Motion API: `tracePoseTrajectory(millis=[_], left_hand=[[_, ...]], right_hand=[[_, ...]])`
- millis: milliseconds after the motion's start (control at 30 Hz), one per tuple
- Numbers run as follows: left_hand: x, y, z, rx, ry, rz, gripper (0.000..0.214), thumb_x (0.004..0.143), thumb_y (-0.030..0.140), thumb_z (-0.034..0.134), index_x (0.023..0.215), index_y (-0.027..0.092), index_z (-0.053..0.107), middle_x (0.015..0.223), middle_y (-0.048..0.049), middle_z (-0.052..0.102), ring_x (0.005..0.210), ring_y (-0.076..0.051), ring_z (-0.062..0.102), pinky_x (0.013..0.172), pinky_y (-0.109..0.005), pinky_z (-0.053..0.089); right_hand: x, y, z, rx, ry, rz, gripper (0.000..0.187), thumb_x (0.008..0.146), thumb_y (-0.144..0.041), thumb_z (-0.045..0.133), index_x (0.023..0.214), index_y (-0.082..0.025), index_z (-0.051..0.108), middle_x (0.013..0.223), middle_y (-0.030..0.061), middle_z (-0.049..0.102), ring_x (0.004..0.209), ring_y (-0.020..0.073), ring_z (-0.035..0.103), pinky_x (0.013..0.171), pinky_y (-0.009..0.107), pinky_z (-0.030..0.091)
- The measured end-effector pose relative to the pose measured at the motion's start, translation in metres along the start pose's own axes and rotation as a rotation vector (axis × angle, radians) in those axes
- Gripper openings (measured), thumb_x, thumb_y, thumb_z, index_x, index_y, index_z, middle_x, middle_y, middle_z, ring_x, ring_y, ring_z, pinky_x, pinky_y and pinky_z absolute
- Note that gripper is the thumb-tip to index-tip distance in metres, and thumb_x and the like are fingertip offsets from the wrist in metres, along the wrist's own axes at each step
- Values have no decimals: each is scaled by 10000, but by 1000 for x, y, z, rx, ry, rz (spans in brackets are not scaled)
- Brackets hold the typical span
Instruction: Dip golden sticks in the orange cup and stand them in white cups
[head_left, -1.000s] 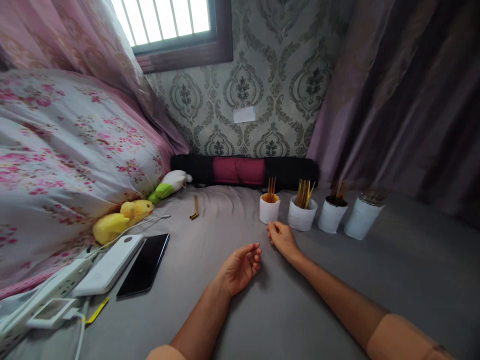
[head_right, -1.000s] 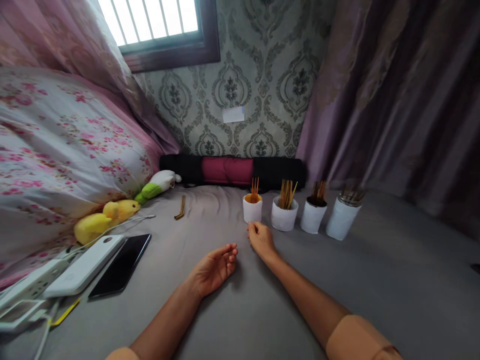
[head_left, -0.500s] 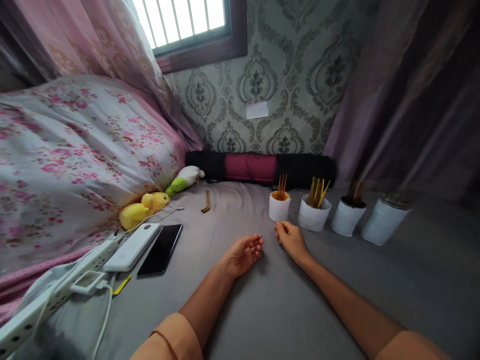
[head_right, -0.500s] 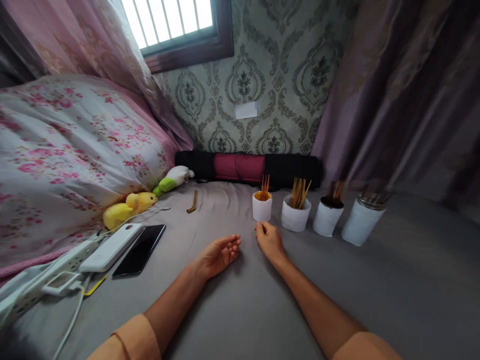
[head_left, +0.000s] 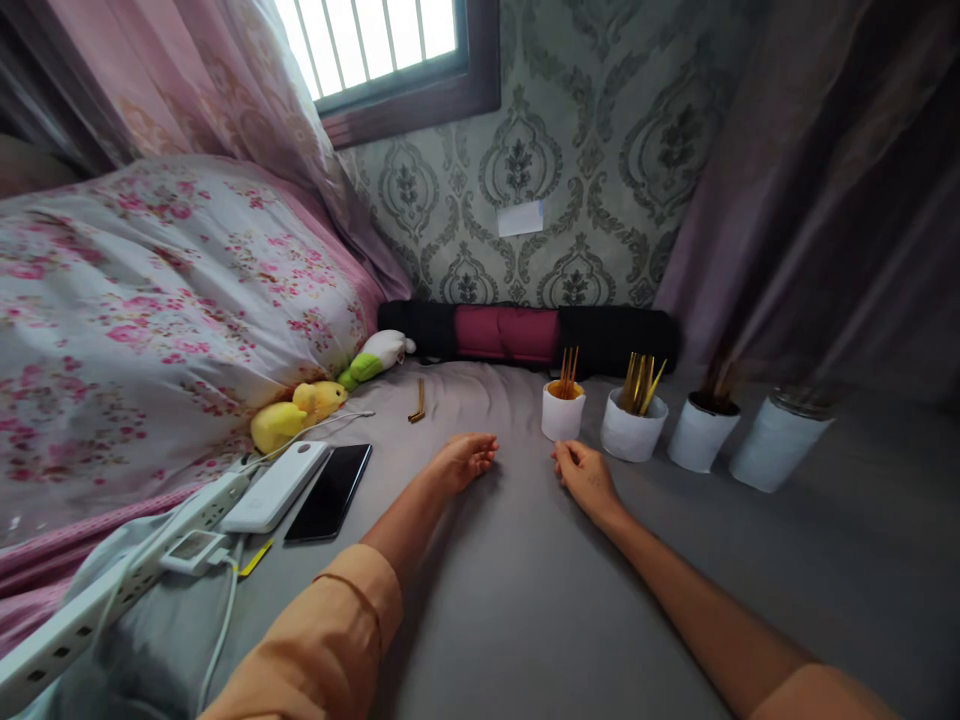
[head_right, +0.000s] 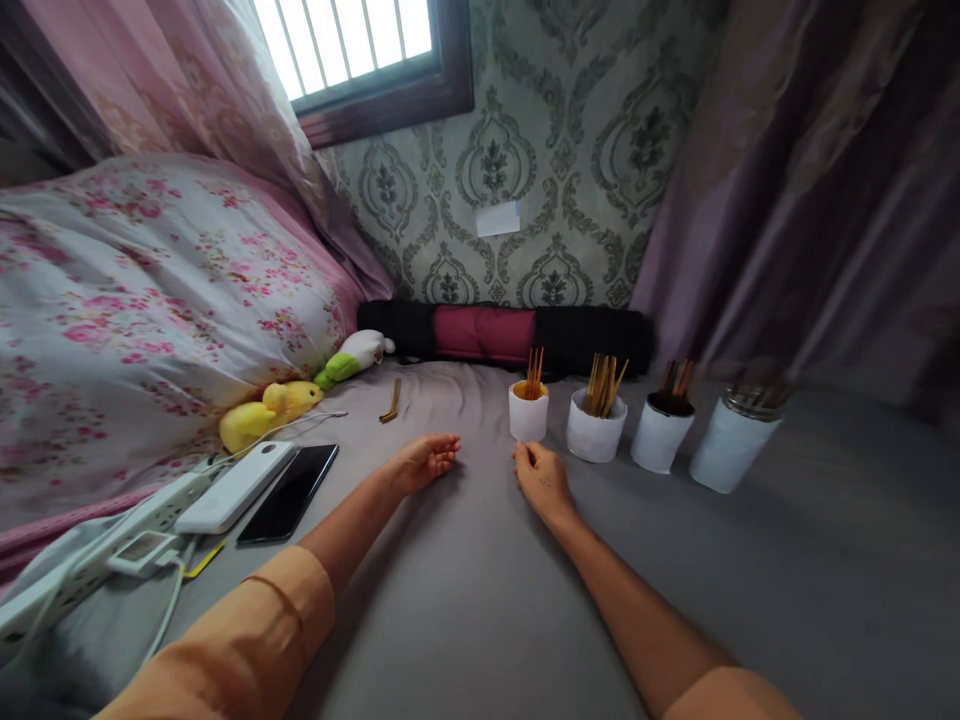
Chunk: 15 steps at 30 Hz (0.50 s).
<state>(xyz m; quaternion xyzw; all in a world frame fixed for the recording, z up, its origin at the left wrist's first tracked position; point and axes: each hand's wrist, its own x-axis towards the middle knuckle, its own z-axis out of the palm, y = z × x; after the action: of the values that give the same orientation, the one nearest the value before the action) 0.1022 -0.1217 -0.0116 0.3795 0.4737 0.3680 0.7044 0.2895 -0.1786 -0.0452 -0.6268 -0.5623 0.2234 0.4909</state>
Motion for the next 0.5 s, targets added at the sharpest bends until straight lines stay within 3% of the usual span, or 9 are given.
tracePoseTrajectory(millis=[500], left_hand=[[33,48,-59,793,392,185,125,716,160,488,804,93,548,663,-38,573,439,-41,439,397,-153,327]], right_hand=[[1,3,2,13,-4,-20,367,791,-433,382,677,-143,576,500,5,539,402,103,469,408,205,313]])
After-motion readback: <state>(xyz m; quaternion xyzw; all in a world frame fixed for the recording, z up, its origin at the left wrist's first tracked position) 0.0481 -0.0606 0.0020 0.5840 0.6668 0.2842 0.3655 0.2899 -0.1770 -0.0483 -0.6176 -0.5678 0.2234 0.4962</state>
